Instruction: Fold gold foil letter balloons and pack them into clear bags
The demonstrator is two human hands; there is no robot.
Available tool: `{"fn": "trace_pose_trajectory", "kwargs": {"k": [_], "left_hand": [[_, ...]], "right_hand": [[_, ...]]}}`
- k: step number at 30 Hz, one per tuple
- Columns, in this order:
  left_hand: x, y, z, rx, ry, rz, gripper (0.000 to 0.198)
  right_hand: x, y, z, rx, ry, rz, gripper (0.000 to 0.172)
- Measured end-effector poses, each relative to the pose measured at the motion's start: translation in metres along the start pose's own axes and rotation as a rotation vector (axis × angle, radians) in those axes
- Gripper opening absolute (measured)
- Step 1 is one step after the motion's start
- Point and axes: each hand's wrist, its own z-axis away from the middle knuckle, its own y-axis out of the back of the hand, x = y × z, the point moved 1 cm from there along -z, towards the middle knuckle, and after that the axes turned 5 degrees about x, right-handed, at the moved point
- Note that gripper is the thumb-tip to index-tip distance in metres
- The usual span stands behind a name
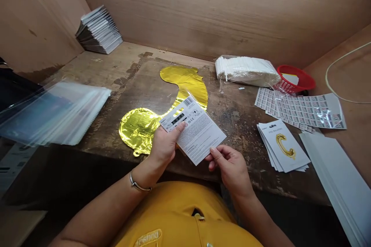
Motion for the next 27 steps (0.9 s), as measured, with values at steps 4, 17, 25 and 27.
{"fn": "trace_pose_trajectory", "kwargs": {"k": [4,17,25,27], "left_hand": [[-0.007,-0.002,0.004,-0.055,-0.017,0.013,0.053],[0.013,0.012,0.001,-0.105,0.073,-0.007,0.061],[0.017,0.019,0.000,-0.380,0.337,-0.381,0.051],[0.022,0.029,0.002,-0.419,0.349,-0.573,0.054]], "right_hand": [[0.000,-0.012,0.000,0.014,0.032,-0.032,0.032],[-0.036,0.025,-0.008,0.126,0.353,0.378,0.026],[-0.027,0.009,-0.047,-0.239,-0.063,0.114,0.025],[-0.018,-0.001,-0.054,-0.183,-0.105,0.101,0.022]]}}
